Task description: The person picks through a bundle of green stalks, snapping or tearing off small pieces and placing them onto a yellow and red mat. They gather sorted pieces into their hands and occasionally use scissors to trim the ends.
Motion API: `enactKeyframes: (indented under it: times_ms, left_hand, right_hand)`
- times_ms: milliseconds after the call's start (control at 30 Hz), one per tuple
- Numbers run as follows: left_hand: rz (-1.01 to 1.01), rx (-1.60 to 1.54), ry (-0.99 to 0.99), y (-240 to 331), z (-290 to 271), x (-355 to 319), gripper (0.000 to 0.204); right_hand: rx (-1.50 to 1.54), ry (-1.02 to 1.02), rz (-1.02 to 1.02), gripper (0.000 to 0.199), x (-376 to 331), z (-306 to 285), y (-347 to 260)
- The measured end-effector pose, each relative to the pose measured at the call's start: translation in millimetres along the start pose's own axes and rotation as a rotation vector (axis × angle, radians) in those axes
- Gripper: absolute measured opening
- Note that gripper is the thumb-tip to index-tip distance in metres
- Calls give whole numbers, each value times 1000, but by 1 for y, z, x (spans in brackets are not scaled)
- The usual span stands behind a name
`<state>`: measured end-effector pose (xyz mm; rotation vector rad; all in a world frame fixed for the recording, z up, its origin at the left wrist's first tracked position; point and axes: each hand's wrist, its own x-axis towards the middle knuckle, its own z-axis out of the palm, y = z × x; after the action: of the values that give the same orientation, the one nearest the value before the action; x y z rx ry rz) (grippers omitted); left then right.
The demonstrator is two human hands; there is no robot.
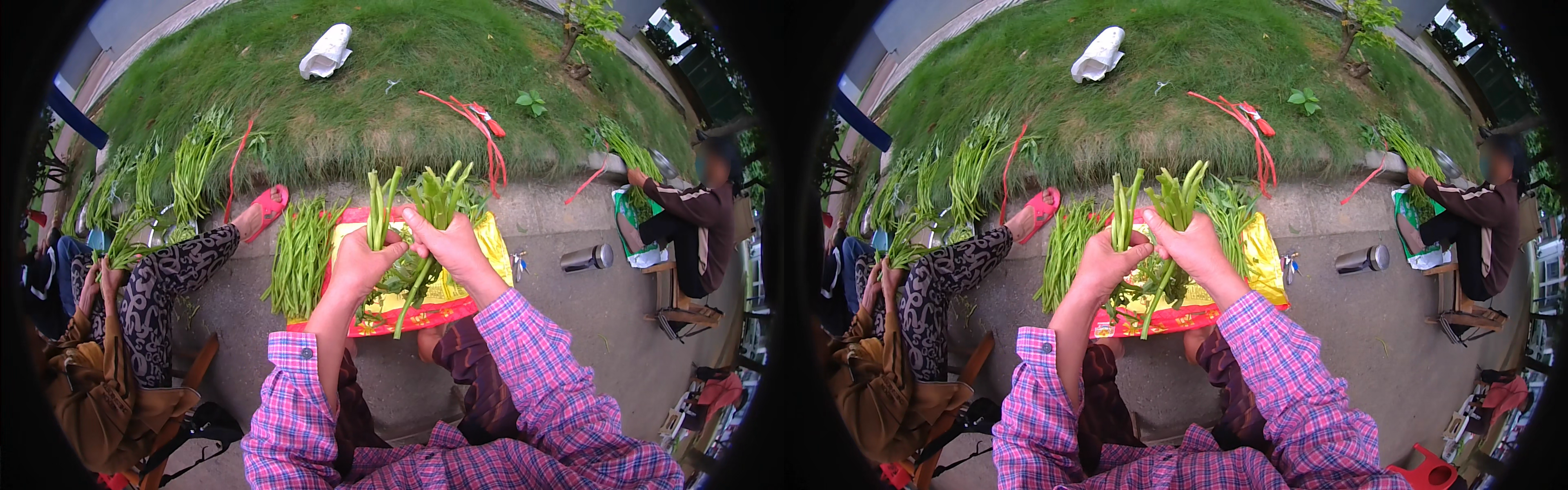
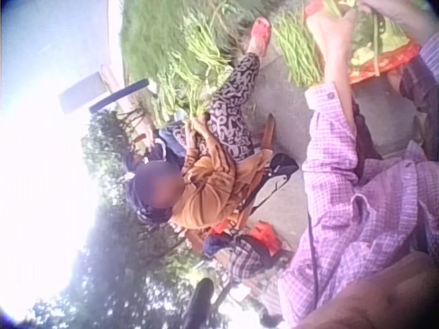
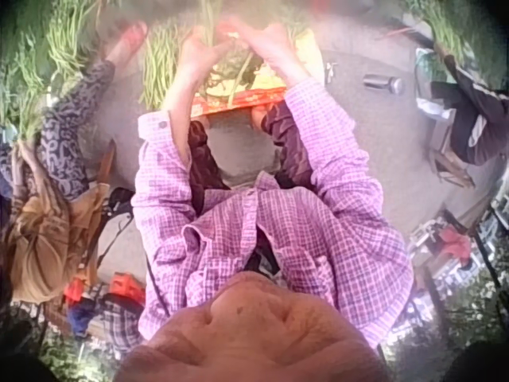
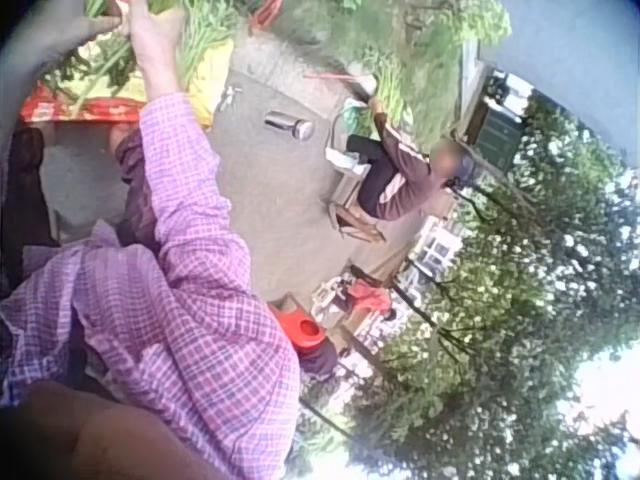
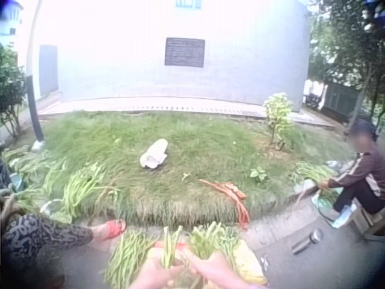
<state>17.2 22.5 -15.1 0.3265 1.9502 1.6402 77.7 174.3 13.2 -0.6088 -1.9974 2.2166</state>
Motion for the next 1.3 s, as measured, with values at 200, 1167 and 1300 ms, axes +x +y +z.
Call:
enactKeyframes:
  times_ms: [200,1167,1300]
  left_hand:
    - [-21,48,-135,5,7,-2,21]
    - [86,132,398,2,-36,10,17]
    - [169,217,214,7,-5,4,24]
  right_hand:
    - [2,-5,11,22,2,-3,6]
    - [224,509,-118,24,16,-35,2]
    - [181,417,-63,21,8,-12,4]
